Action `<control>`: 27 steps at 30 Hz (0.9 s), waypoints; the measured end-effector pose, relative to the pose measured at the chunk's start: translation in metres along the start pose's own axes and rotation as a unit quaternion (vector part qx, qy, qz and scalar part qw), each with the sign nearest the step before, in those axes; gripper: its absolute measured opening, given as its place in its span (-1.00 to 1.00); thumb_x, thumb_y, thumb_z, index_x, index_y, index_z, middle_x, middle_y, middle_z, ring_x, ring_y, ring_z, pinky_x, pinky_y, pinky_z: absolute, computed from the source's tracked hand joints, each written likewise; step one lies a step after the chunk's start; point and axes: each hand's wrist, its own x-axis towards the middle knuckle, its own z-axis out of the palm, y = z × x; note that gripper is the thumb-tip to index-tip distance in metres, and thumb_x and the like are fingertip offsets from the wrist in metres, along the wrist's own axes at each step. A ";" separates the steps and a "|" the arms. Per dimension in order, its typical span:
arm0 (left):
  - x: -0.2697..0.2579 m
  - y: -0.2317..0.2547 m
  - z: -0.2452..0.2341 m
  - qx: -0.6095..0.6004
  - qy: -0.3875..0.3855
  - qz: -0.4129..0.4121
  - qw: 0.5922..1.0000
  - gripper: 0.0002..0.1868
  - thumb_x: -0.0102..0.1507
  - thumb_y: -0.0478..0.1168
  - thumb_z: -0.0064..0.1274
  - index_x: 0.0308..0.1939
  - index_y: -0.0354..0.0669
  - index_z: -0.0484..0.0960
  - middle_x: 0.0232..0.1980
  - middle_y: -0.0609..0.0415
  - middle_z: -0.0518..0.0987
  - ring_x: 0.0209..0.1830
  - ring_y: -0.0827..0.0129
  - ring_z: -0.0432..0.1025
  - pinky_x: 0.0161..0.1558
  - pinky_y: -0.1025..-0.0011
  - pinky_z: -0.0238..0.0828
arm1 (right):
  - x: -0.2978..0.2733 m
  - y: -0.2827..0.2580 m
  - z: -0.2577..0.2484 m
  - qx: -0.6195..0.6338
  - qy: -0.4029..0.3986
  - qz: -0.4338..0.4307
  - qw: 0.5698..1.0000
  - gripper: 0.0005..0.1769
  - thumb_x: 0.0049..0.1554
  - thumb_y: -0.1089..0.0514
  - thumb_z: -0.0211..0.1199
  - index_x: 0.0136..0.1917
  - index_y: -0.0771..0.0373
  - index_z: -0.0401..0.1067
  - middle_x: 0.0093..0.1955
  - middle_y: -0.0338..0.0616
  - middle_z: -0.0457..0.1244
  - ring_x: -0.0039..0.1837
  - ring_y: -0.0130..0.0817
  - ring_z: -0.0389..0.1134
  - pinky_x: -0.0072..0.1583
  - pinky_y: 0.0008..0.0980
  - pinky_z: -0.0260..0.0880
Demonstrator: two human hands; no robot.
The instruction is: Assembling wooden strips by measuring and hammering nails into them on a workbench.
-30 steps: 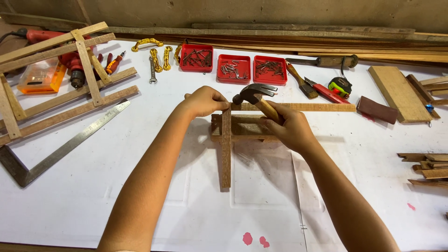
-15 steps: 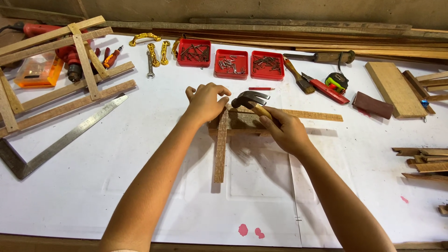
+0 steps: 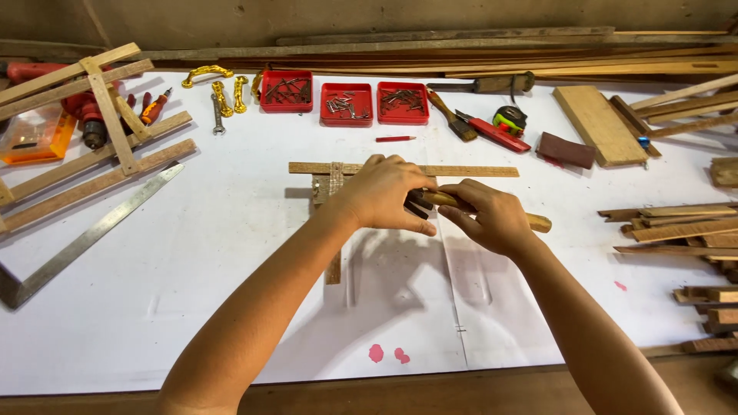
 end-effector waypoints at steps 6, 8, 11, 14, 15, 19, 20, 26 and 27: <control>0.037 0.024 0.051 0.000 -0.045 0.038 0.998 -0.22 -0.09 0.23 0.44 0.12 0.07 0.54 0.12 0.15 0.59 0.28 0.19 0.36 0.39 0.08 0.08 | -0.041 0.033 -0.013 0.002 0.001 0.023 1.000 -0.57 0.12 -0.11 0.31 0.25 -0.03 0.50 -0.03 -0.32 0.38 -0.05 -0.34 0.47 -0.07 -0.27 0.46; 0.046 0.035 0.068 0.008 -0.054 0.041 0.998 -0.21 -0.10 0.18 0.46 0.11 0.07 0.49 0.14 0.15 0.55 0.29 0.20 0.35 0.37 0.06 0.08 | -0.052 0.048 -0.011 0.001 -0.002 0.033 0.999 -0.57 0.13 -0.11 0.31 0.25 -0.01 0.49 -0.01 -0.31 0.38 -0.05 -0.33 0.47 -0.05 -0.26 0.47; 0.059 0.045 0.085 0.018 -0.074 0.037 0.996 -0.21 -0.09 0.12 0.48 0.12 0.06 0.44 0.18 0.15 0.49 0.31 0.20 0.32 0.34 0.04 0.10 | -0.063 0.063 -0.011 -0.003 -0.008 0.046 0.999 -0.58 0.14 -0.10 0.31 0.24 0.00 0.49 0.02 -0.29 0.38 -0.04 -0.30 0.47 -0.03 -0.24 0.46; 0.070 0.047 0.109 0.017 -0.089 0.037 0.995 -0.19 -0.09 0.12 0.49 0.13 0.06 0.42 0.21 0.13 0.46 0.33 0.19 0.29 0.33 0.04 0.12 | -0.073 0.071 -0.011 -0.011 -0.023 0.070 0.997 -0.59 0.15 -0.10 0.31 0.24 0.00 0.50 0.02 -0.27 0.37 -0.01 -0.26 0.44 0.01 -0.22 0.45; 0.074 0.046 0.116 0.016 -0.088 0.039 0.995 -0.17 -0.11 0.12 0.49 0.13 0.05 0.42 0.21 0.12 0.45 0.34 0.20 0.29 0.33 0.05 0.13 | -0.073 0.073 -0.011 -0.016 -0.035 0.081 0.996 -0.59 0.15 -0.11 0.32 0.23 0.00 0.50 0.02 -0.26 0.37 0.02 -0.24 0.42 0.04 -0.21 0.44; 0.078 0.053 0.121 0.028 -0.109 0.029 0.993 -0.18 -0.09 0.14 0.44 0.18 0.09 0.45 0.22 0.16 0.47 0.35 0.24 0.30 0.38 0.07 0.12 | -0.083 0.100 0.007 -0.023 0.016 0.014 1.000 -0.61 0.14 -0.08 0.34 0.20 0.05 0.53 0.01 -0.27 0.37 0.11 -0.19 0.38 0.19 -0.19 0.38; 0.079 0.053 0.120 0.000 -0.119 0.026 0.993 -0.12 -0.10 0.21 0.43 0.22 0.10 0.44 0.24 0.12 0.44 0.36 0.20 0.26 0.36 0.07 0.11 | -0.084 0.098 0.006 -0.010 0.032 0.014 0.999 -0.62 0.12 -0.06 0.35 0.18 0.05 0.55 0.03 -0.22 0.35 0.13 -0.16 0.35 0.19 -0.18 0.36; 0.082 0.052 0.134 -0.047 -0.148 -0.022 0.988 -0.14 0.00 0.33 0.31 0.31 0.15 0.47 0.30 0.12 0.42 0.37 0.24 0.28 0.40 0.06 0.11 | -0.079 0.092 0.002 -0.005 0.022 0.021 1.000 -0.64 0.06 -0.03 0.42 0.11 0.05 0.59 0.03 -0.18 0.32 0.11 -0.16 0.33 0.17 -0.17 0.35; 0.083 0.051 0.137 -0.046 -0.146 -0.030 0.988 -0.15 0.01 0.31 0.30 0.32 0.16 0.45 0.30 0.15 0.43 0.36 0.28 0.30 0.40 0.03 0.08 | -0.077 0.090 0.000 -0.011 0.012 0.019 1.000 -0.63 0.01 -0.02 0.45 0.08 0.08 0.59 0.04 -0.16 0.32 0.10 -0.16 0.33 0.17 -0.16 0.35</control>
